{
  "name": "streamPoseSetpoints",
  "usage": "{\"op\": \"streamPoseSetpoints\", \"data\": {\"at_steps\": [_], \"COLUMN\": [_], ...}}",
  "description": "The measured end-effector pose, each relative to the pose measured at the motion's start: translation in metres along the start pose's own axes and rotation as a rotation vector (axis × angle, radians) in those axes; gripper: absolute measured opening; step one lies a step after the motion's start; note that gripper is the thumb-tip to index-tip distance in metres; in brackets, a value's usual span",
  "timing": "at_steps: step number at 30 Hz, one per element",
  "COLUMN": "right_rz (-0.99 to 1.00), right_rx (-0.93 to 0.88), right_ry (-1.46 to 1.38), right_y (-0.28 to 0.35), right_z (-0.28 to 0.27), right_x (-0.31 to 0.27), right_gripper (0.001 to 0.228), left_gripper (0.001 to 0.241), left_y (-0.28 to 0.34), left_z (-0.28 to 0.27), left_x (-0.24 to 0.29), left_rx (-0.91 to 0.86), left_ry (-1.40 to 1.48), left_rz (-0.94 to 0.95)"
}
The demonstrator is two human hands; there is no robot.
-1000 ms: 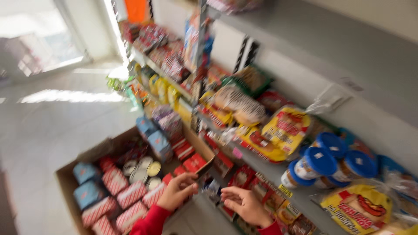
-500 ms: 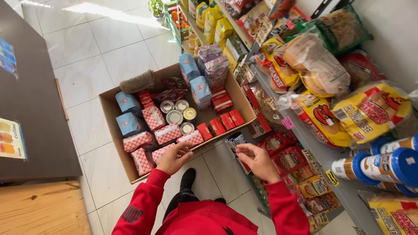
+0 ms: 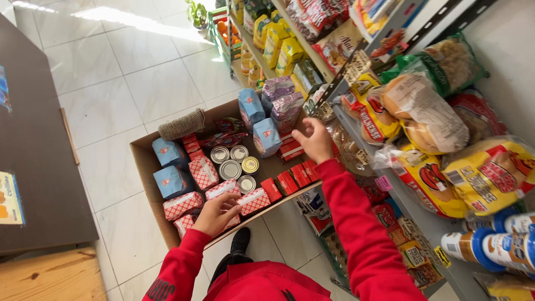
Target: The person takes various grocery items including flour bags, canned goods, and boxes from a cardboard shipping box on the floor and places them onto a metal shelving unit, organizing them alongside existing products.
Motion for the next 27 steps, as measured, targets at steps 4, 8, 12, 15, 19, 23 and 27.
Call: {"op": "streamPoseSetpoints", "data": {"at_steps": [4, 8, 12, 15, 19, 23, 27], "right_rz": [-0.058, -0.024, 0.013, 0.022, 0.011, -0.088, -0.198], "right_rx": [0.020, -0.022, -0.053, -0.040, -0.019, 0.028, 0.085], "right_ry": [0.027, 0.089, 0.085, 0.028, 0.028, 0.017, 0.069], "right_y": [-0.056, -0.079, -0.097, -0.101, -0.100, -0.103, -0.088], "right_z": [0.023, 0.034, 0.061, 0.067, 0.072, 0.074, 0.062], "right_x": [-0.003, -0.021, 0.004, 0.003, 0.000, 0.010, 0.003], "right_gripper": [0.080, 0.103, 0.123, 0.129, 0.132, 0.136, 0.131], "left_gripper": [0.041, 0.040, 0.042, 0.041, 0.039, 0.040, 0.040], "left_y": [-0.001, -0.002, -0.008, -0.015, -0.019, -0.019, -0.022], "left_z": [-0.005, -0.016, -0.030, -0.036, -0.038, -0.040, -0.057], "left_x": [0.008, 0.007, 0.000, -0.005, -0.002, 0.004, -0.005], "left_rx": [-0.019, -0.034, -0.016, -0.005, -0.014, 0.018, 0.096], "left_ry": [0.003, 0.018, 0.011, 0.005, 0.007, -0.003, 0.016], "left_rz": [0.002, -0.010, -0.020, -0.038, -0.044, -0.040, -0.018]}}
Point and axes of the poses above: each hand's wrist, its own y-axis away from the middle knuckle, its own z-axis out of the palm, x = y × z, the point moved 10 cm from there along -y, towards the middle knuckle, and after that the axes turned 5 degrees about -z, right-handed, at the moved point
